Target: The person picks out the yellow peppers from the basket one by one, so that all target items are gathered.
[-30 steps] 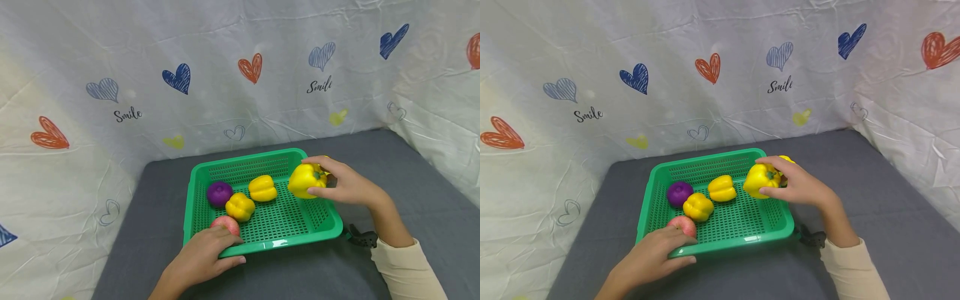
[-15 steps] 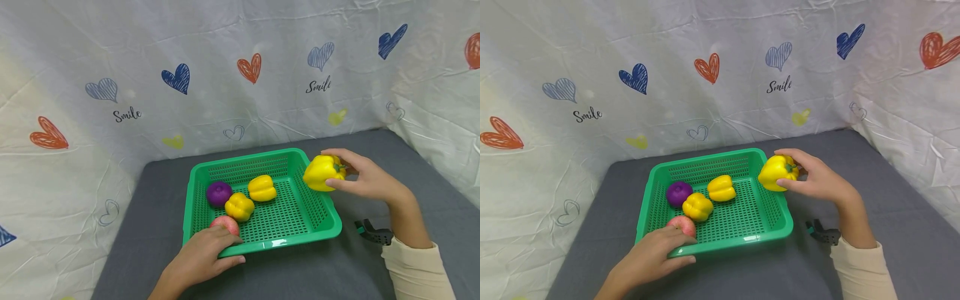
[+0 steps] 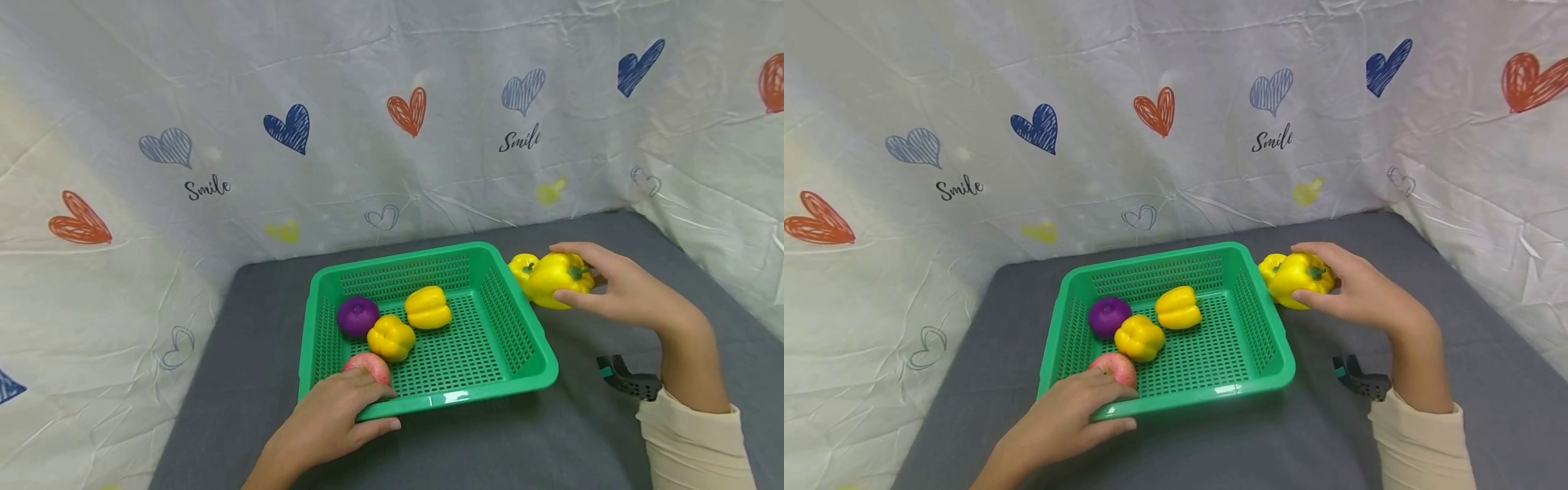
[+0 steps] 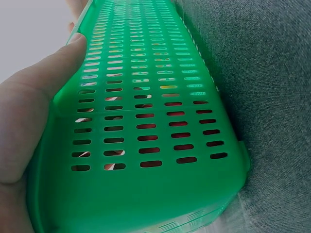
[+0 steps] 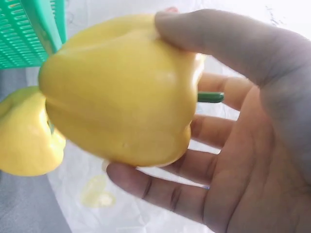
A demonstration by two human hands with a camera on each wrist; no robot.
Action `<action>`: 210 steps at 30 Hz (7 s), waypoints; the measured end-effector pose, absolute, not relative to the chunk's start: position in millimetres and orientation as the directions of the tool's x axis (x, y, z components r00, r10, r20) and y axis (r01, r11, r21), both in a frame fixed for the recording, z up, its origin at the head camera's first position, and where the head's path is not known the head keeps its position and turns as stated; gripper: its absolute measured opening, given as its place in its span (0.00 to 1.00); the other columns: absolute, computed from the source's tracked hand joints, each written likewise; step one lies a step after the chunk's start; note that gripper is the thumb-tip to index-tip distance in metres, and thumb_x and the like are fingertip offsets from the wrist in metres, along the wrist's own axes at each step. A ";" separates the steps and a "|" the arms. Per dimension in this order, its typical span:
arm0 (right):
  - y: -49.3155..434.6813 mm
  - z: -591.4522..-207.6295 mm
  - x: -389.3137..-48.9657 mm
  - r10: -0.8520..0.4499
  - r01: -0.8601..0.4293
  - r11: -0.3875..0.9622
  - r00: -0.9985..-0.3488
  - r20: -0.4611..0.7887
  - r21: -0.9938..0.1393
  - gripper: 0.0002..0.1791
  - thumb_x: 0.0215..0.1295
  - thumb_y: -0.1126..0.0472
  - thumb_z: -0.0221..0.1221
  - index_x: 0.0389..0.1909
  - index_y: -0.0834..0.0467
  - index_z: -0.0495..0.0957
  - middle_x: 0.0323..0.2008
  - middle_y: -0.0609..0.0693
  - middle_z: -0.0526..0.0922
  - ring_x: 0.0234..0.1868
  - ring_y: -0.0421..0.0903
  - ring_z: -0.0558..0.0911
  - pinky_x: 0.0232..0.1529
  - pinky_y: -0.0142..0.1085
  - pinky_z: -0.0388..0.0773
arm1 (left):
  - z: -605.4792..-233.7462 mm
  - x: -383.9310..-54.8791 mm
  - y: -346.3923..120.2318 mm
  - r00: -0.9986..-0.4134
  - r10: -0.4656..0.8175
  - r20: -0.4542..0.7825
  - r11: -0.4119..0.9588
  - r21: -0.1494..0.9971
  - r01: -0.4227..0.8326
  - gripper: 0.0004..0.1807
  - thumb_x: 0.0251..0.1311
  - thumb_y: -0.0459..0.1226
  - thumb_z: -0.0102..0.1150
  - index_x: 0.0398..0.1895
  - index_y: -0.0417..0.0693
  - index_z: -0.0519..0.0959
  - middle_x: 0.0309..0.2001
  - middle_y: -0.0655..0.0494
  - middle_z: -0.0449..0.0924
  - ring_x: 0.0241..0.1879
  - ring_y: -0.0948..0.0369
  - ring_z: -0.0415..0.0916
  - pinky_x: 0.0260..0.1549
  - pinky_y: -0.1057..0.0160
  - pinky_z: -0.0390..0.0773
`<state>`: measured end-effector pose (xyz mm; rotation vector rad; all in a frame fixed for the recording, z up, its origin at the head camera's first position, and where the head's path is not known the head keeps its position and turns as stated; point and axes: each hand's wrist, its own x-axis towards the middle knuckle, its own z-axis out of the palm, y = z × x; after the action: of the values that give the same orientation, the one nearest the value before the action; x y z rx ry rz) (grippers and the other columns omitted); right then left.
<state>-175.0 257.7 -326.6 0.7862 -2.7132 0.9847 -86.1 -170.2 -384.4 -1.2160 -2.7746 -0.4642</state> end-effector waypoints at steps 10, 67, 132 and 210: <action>259.1 -327.8 -175.2 -0.424 -0.519 0.709 -0.855 0.300 -0.477 0.31 0.51 0.58 0.66 0.57 0.51 0.67 0.49 0.44 0.68 0.40 0.38 0.66 0.35 0.28 0.68 | -382.6 -85.5 -169.5 -0.681 0.709 0.184 0.638 0.246 0.730 0.18 0.57 0.59 0.48 0.42 0.62 0.77 0.37 0.75 0.72 0.35 0.73 0.66 0.39 0.68 0.71; 257.3 -350.3 -185.4 -0.326 -0.265 0.849 -0.944 -0.059 -0.458 0.43 0.49 0.36 0.60 0.60 0.60 0.61 0.56 0.62 0.64 0.53 0.58 0.64 0.46 0.57 0.65 | -381.5 -85.2 -167.5 -0.684 0.705 0.187 0.646 0.231 0.728 0.18 0.56 0.59 0.49 0.41 0.63 0.77 0.36 0.75 0.72 0.33 0.72 0.66 0.36 0.68 0.71; 76.7 -357.3 -267.5 -0.658 -0.611 0.747 -0.620 -0.428 -0.264 0.48 0.50 0.43 0.63 0.68 0.53 0.50 0.56 0.53 0.66 0.49 0.48 0.69 0.45 0.45 0.68 | -385.0 -87.6 -168.7 -0.682 0.704 0.198 0.645 0.223 0.730 0.19 0.57 0.60 0.47 0.41 0.62 0.77 0.36 0.74 0.72 0.33 0.73 0.66 0.37 0.70 0.70; 79.4 -340.7 -243.2 -0.798 -0.736 0.600 -0.528 -0.289 -0.312 0.37 0.44 0.51 0.68 0.59 0.44 0.64 0.44 0.43 0.66 0.38 0.42 0.69 0.38 0.35 0.70 | -386.9 -86.4 -166.8 -0.653 0.718 0.240 0.623 0.199 0.757 0.15 0.54 0.57 0.55 0.39 0.63 0.77 0.34 0.74 0.71 0.32 0.73 0.65 0.35 0.72 0.70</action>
<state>-243.2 79.4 -340.7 1.5990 -3.1608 0.2755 -86.4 -166.8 -386.9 -1.2364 -2.7047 -0.4273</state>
